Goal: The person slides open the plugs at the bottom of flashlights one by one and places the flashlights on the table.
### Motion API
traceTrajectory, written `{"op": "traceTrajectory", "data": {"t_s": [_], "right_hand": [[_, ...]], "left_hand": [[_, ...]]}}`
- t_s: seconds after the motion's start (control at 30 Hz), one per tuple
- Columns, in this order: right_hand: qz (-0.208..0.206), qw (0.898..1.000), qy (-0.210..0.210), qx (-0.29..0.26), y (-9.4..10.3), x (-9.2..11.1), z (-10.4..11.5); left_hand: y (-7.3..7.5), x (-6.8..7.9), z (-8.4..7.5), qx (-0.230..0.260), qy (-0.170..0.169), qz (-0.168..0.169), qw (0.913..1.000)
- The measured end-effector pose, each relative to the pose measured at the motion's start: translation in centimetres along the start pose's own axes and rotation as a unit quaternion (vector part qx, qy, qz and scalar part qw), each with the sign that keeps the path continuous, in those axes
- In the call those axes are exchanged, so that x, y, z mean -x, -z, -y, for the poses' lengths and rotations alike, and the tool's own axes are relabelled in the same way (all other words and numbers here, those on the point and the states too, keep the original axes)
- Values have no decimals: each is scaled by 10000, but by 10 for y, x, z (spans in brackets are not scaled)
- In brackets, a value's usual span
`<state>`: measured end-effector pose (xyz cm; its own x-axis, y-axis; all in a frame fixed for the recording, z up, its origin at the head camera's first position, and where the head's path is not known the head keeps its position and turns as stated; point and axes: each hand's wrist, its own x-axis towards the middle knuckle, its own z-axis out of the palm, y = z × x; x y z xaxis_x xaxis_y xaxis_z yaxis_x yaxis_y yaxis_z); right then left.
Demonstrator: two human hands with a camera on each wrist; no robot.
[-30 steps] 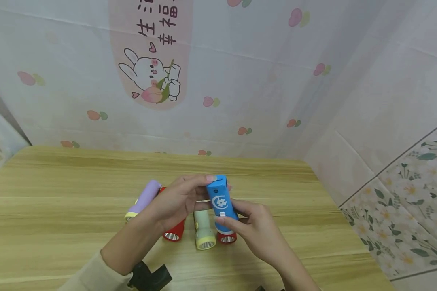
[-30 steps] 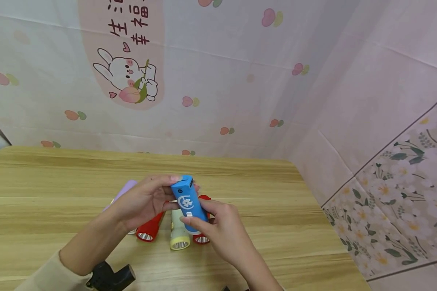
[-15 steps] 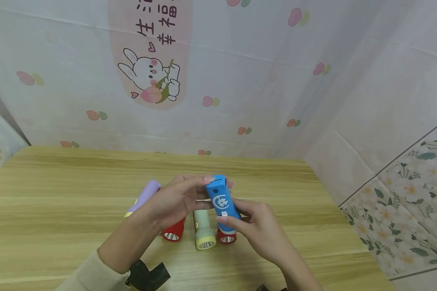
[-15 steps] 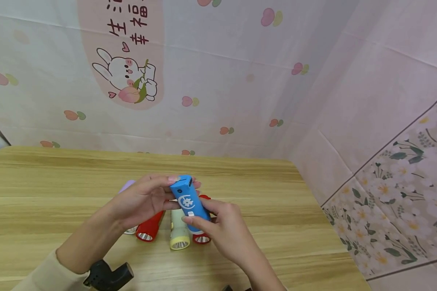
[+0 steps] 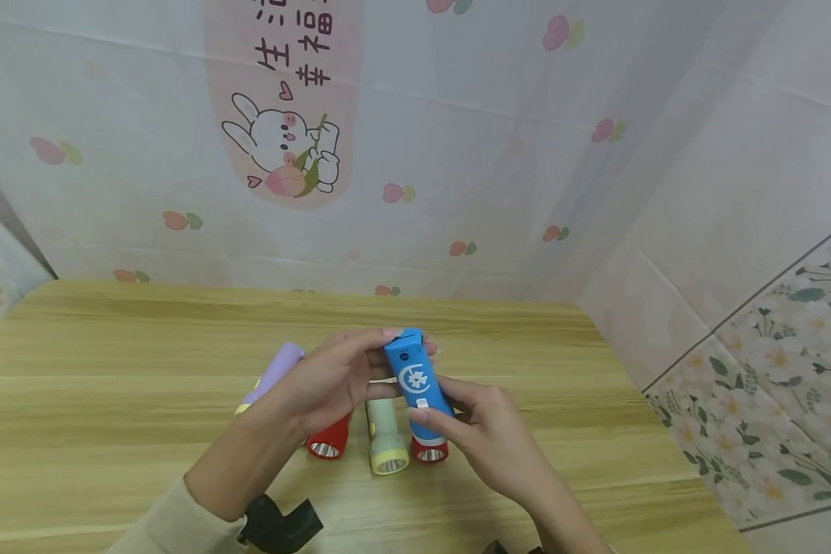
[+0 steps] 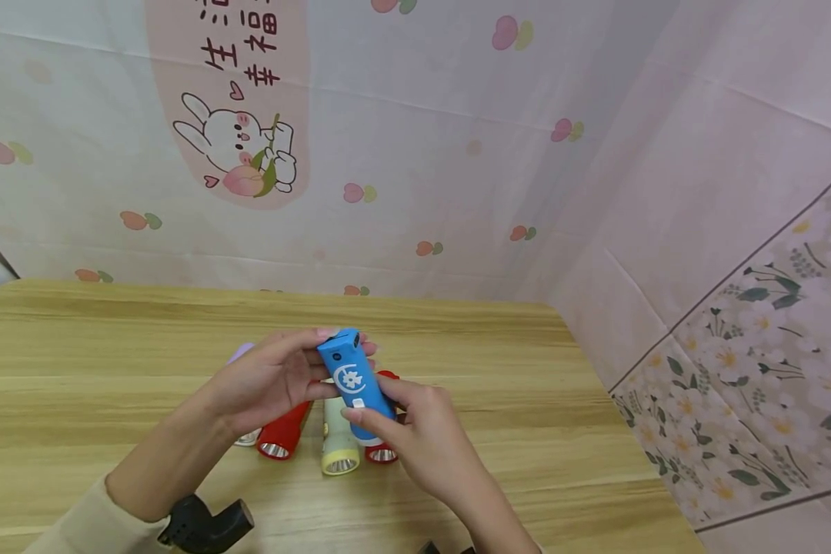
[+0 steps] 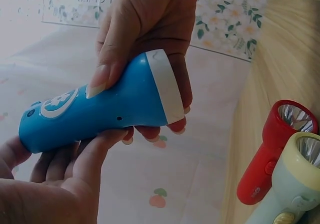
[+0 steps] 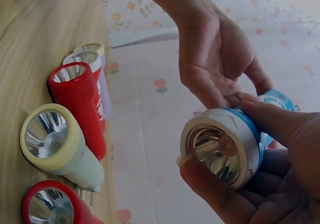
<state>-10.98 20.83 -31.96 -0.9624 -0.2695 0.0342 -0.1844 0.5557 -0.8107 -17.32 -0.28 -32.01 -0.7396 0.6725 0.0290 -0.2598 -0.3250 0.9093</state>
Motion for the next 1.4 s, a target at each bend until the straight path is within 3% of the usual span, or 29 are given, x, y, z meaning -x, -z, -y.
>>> {"op": "traceTrajectory", "data": {"t_s": [0.37, 1.4], "right_hand": [[207, 9998, 54, -38, 2, 2, 2], [128, 9997, 85, 187, -4, -4, -1]], "left_hand": [[5, 0, 1, -131, -3, 195, 9997], [4, 1, 1, -325, 110, -186, 9992]]}}
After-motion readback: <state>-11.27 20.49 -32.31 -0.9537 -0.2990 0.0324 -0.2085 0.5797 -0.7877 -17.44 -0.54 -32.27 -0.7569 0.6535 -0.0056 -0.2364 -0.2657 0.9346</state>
